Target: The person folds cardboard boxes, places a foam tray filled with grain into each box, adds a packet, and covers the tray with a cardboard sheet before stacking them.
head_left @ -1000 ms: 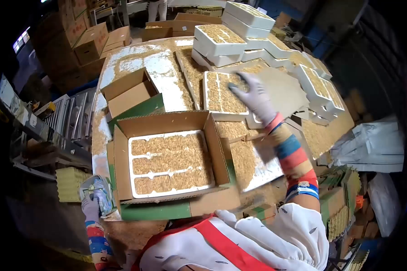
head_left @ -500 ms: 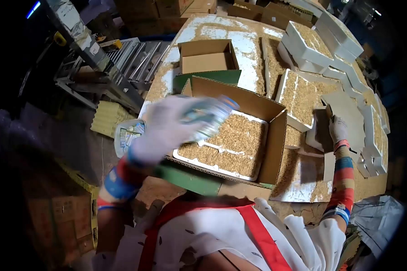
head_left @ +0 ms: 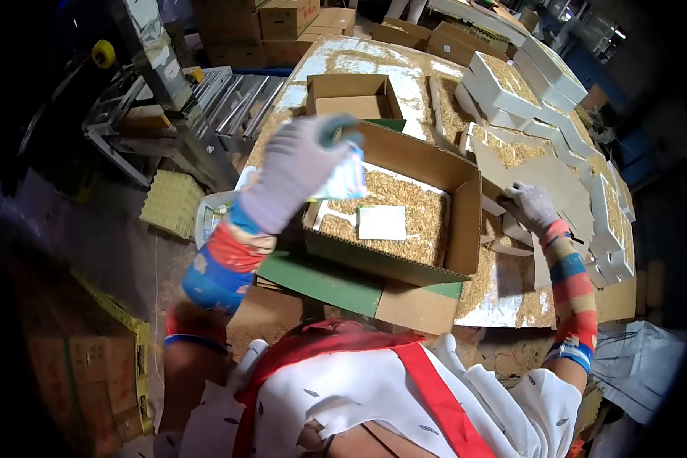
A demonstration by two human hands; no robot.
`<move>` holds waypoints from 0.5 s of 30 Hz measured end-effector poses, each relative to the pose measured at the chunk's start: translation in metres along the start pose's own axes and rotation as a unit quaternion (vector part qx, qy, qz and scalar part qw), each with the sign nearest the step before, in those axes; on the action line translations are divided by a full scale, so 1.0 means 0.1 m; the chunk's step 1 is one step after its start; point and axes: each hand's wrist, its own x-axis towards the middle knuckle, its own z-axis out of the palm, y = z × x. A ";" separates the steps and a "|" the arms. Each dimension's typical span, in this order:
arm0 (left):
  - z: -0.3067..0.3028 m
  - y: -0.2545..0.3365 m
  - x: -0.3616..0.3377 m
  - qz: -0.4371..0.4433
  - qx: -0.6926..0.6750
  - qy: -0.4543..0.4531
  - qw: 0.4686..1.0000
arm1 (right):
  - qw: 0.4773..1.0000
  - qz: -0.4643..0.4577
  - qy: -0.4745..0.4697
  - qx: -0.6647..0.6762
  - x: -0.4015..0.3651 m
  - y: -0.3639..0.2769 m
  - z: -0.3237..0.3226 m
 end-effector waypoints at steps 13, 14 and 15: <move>-0.10 -2.16 -0.83 -0.153 0.271 0.116 0.943 | 0.966 0.020 0.245 0.077 -0.09 -0.77 -1.47; -0.11 -2.09 -0.58 -0.121 0.033 0.120 0.985 | 0.960 -0.104 0.251 0.065 0.07 -1.18 -1.55; -0.14 -1.96 -0.39 -0.084 -0.207 0.116 0.968 | 0.974 -0.167 0.145 0.046 0.17 -1.38 -1.36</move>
